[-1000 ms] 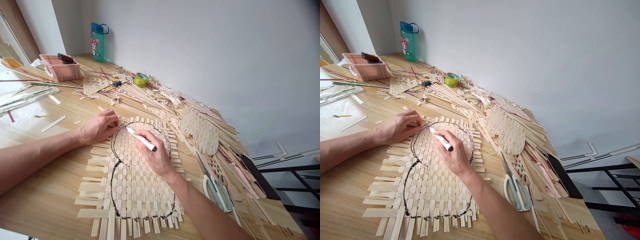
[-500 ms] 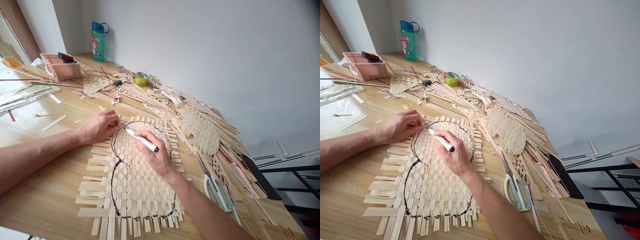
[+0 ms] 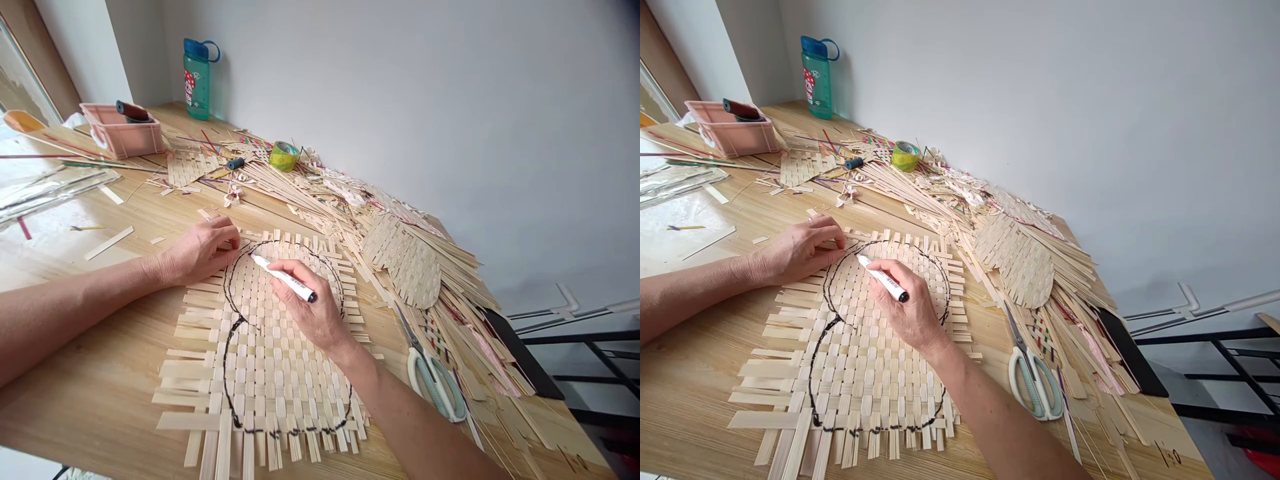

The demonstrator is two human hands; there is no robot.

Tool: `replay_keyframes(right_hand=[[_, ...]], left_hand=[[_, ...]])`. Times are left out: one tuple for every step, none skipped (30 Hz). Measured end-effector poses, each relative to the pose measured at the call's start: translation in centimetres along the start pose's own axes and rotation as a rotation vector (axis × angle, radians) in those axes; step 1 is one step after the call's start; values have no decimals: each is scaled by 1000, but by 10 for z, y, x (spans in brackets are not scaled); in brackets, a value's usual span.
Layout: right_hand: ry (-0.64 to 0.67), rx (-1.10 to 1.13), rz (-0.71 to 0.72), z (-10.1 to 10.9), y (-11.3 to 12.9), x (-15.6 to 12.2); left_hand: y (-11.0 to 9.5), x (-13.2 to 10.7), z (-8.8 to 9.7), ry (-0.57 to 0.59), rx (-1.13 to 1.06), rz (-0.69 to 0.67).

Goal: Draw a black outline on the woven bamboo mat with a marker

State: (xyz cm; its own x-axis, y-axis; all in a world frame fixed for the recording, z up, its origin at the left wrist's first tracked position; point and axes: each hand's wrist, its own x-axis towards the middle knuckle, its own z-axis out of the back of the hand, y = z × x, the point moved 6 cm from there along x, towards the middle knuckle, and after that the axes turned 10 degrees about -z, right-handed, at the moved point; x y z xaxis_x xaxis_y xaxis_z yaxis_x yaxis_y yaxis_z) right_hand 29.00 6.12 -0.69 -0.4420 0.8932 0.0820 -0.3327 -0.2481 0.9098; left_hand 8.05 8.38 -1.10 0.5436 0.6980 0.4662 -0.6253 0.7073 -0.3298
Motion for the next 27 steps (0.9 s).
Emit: replay_keyframes(right_hand=[[0, 0, 2, 0, 0, 0], [-1, 0, 5, 0, 0, 0], [0, -1, 10, 0, 0, 0], [0, -1, 16, 0, 0, 0], [1, -2, 22, 0, 0, -1], [2, -1, 26, 1, 1, -1], [4, 0, 29, 1, 1, -1], [6, 1, 30, 1, 1, -1], [8, 1, 29, 1, 0, -1], [9, 0, 29, 1, 0, -2], [11, -2, 28, 1, 0, -2], [11, -5, 29, 1, 0, -2], [11, -8, 30, 1, 0, -2], [11, -10, 31, 1, 0, -2], [13, -12, 32, 1, 0, -2], [14, -14, 32, 1, 0, -2], [16, -14, 32, 1, 0, -2], [21, -14, 32, 1, -1, -3], [27, -12, 33, 1, -1, -3], [35, -10, 34, 1, -1, -3], [41, -8, 35, 1, 0, -4], [45, -7, 37, 1, 0, -4], [43, -6, 38, 1, 0, -4], [35, -8, 38, 1, 1, -4], [22, -11, 36, 2, 1, -4], [11, -15, 31, 2, 1, -4], [2, -18, 27, 2, 1, -3]], left_hand=[[0, 0, 0, 0, 1, -1], [0, 0, 0, 0, 1, -1], [0, 0, 0, -1, 2, -2], [0, 0, 1, -2, 4, -2], [0, 0, 1, -3, 5, -3], [-1, 0, 1, -3, 5, -5], [-1, 0, 1, -2, 3, -8], [-2, 0, 1, -1, 2, -10], [-2, 0, 1, -1, 1, -12], [-2, 1, 1, -2, 0, -13], [-2, 1, 1, -4, 1, -13], [-3, 1, 1, -6, 1, -13], [-3, 1, 1, -8, 1, -12], [-3, 0, 1, -10, 1, -12], [-3, 0, 1, -10, 0, -11], [-3, 0, 1, -10, -1, -10], [-3, 0, 1, -10, -2, -10], [-3, 0, 1, -10, -2, -10], [-3, 1, 1, -11, -3, -9], [-3, 1, 2, -12, -3, -7], [-2, 1, 2, -12, -3, -5], [-2, 0, 2, -13, -3, -3], [-2, 0, 2, -12, -4, -1], [-2, 0, 2, -12, -4, 0], [-1, 0, 1, -12, -4, 2], [-1, 0, 1, -11, -3, 4], [-1, 0, 1, -9, -3, 5]])
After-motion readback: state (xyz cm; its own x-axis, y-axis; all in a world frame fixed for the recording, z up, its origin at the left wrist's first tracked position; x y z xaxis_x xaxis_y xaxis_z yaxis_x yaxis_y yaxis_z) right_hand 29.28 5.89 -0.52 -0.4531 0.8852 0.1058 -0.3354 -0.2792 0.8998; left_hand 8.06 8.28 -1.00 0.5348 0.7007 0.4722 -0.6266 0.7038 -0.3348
